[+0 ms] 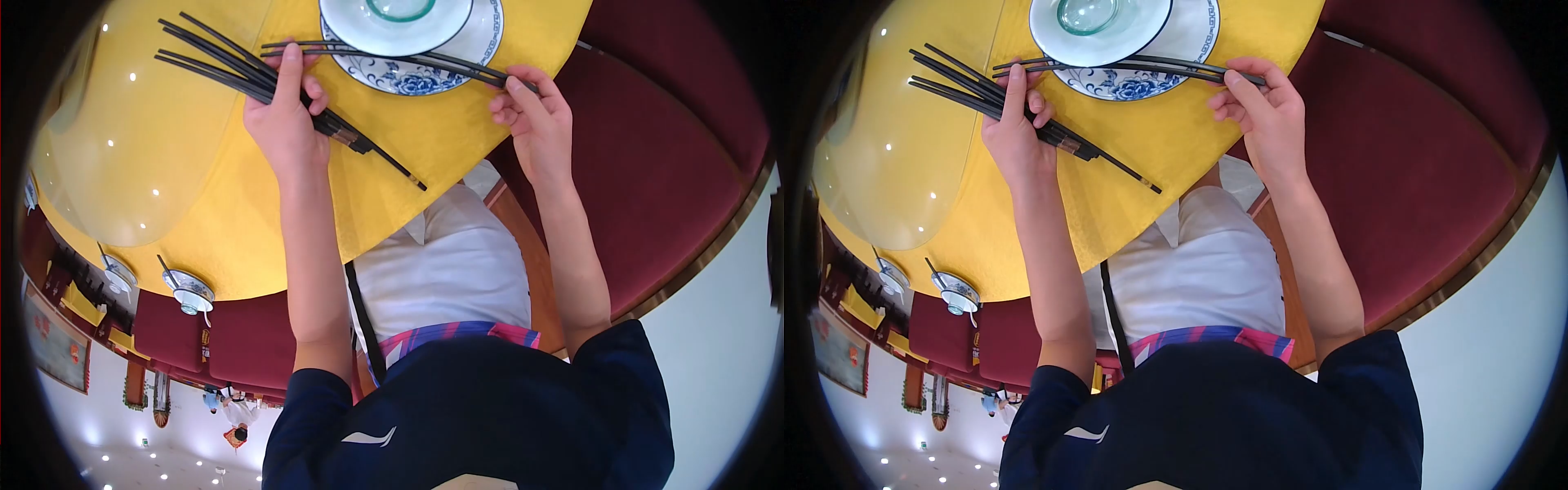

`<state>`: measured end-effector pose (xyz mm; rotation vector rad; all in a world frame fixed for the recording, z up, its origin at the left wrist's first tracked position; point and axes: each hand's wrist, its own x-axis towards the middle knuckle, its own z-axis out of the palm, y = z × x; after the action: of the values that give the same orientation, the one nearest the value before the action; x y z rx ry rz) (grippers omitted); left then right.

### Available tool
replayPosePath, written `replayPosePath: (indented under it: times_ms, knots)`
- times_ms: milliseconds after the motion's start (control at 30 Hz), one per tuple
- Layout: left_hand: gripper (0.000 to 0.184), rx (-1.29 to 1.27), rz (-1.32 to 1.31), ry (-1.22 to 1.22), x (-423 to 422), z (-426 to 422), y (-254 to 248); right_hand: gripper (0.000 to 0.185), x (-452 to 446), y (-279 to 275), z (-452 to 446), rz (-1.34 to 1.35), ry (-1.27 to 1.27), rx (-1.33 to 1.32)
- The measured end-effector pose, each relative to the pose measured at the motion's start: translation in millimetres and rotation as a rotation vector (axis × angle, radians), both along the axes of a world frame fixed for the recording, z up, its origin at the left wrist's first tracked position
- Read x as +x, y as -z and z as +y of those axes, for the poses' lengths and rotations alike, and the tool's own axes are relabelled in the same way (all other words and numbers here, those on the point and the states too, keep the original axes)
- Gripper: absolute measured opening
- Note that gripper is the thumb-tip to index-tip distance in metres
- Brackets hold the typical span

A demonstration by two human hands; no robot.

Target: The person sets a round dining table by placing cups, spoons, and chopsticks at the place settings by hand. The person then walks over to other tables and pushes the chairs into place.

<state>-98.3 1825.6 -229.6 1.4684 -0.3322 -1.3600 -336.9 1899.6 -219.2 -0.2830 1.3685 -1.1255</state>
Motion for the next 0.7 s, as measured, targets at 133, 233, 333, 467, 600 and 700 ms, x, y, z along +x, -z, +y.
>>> replayPosePath:
  times_ms: [133,233,333,467,600,700]
  knots:
    - [0.014,-0.013,-0.02,-0.021,0.7,-2.3,3.5,0.024,-2.0,2.7,0.2,-0.064,-0.025,-0.01]
    - [0.015,0.004,-0.026,-0.018,1.1,-3.4,3.7,0.025,1.0,1.6,-1.9,0.019,-0.057,0.008]
    - [0.017,0.006,-0.048,-0.017,3.9,-0.3,5.0,0.028,6.0,3.4,-3.9,0.046,-0.07,-0.001]
    - [0.023,0.08,-0.103,-0.073,14.7,23.1,-4.6,0.03,9.1,-5.9,3.4,0.088,-0.038,0.01]
    - [0.024,0.181,0.001,-0.076,29.0,89.9,-32.9,0.027,2.1,-19.5,43.3,0.41,-0.051,0.023]
    - [0.033,0.268,0.151,-0.036,22.1,140.9,-77.5,0.02,13.0,-39.7,88.5,0.643,-0.329,-0.069]
